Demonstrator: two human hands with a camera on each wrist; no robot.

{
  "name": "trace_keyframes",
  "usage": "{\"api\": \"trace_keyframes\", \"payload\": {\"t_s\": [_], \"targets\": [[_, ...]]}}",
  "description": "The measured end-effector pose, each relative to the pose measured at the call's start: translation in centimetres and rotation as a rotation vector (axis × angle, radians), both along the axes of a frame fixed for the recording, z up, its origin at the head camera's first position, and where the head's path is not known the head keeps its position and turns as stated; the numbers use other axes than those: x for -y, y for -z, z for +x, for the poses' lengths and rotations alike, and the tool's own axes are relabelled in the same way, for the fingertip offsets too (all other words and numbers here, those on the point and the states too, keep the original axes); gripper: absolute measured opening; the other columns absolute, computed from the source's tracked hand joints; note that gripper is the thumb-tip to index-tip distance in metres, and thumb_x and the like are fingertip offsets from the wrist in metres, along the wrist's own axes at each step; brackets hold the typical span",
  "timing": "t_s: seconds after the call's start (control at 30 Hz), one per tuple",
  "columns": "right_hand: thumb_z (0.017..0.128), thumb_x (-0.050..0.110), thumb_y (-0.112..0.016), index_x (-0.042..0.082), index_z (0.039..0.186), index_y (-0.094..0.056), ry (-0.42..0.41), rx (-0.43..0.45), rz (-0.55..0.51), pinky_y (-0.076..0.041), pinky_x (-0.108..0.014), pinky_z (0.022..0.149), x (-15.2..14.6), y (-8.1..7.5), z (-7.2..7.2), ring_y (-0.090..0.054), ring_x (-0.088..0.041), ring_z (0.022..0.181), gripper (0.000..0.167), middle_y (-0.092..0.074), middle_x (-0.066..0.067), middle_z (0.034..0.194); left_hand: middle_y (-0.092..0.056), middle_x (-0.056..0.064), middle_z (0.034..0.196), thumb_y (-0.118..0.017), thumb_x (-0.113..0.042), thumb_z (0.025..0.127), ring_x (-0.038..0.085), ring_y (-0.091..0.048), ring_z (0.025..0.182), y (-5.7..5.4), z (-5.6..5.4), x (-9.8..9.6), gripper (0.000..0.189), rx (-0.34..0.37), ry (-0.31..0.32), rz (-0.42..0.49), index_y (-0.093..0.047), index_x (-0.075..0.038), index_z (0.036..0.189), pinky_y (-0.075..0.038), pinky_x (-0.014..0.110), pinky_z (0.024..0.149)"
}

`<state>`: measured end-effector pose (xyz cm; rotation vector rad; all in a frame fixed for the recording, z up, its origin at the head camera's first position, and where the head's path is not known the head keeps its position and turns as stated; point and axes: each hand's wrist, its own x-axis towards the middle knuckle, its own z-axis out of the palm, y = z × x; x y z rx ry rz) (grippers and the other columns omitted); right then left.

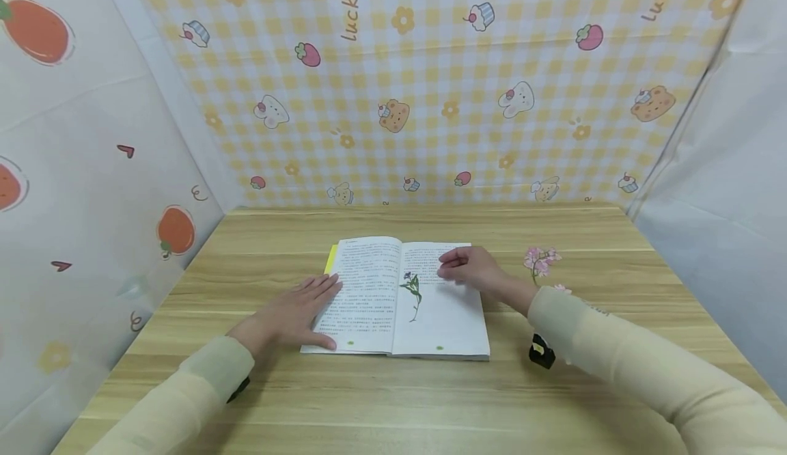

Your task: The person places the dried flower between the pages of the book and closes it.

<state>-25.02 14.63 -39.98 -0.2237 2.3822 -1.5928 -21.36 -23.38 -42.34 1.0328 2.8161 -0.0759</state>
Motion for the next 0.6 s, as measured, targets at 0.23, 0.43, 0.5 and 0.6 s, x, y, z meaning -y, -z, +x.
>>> {"api": "trace_keyframes", "payload": {"t_s": [0.23, 0.43, 0.5, 0.6], "targets": [[0.089, 0.018, -0.072, -0.003, 0.12, -0.063, 0.002, -0.195, 0.164, -0.051, -0.038, 0.089, -2.3, 0.8, -1.9, -0.06, -0.028, 0.105, 0.039, -0.065, -0.013, 0.112, -0.015, 0.011, 0.161, -0.04, -0.089, 0.074, 0.028, -0.013, 0.146, -0.1, 0.1, 0.0, 0.118, 0.005, 0.005, -0.011, -0.02, -0.005, 0.155, -0.014, 0.043, 0.117], [0.09, 0.024, -0.071, 0.004, 0.132, -0.058, -0.007, -0.274, 0.336, -0.055, -0.039, 0.059, -4.0, 0.7, -2.7, -0.059, -0.025, 0.064, 0.048, -0.055, -0.018, 0.134, -0.012, 0.01, 0.161, -0.037, -0.09, 0.073, 0.026, -0.011, 0.147, -0.1, 0.1, 0.0, 0.12, 0.007, -0.003, -0.032, -0.018, -0.006, 0.155, -0.013, 0.041, 0.118], [0.091, 0.027, -0.071, 0.006, 0.136, -0.055, -0.018, -0.272, 0.377, -0.054, -0.042, 0.055, -4.4, 0.8, -2.9, -0.057, -0.028, 0.057, 0.052, -0.05, -0.018, 0.14, -0.011, 0.009, 0.162, -0.036, -0.091, 0.072, 0.025, -0.01, 0.147, -0.2, 0.1, -0.1, 0.12, 0.009, -0.009, -0.039, -0.017, -0.007, 0.156, -0.012, 0.04, 0.118], [0.092, 0.032, -0.069, 0.003, 0.14, -0.05, -0.067, -0.306, 0.433, -0.053, -0.051, 0.083, -4.8, 1.0, -3.4, -0.064, -0.036, 0.094, 0.059, -0.046, -0.02, 0.144, -0.012, 0.01, 0.161, -0.036, -0.091, 0.072, 0.026, -0.011, 0.147, -0.2, 0.1, -0.1, 0.12, 0.013, -0.011, -0.033, -0.018, -0.006, 0.156, -0.012, 0.041, 0.118]]}}
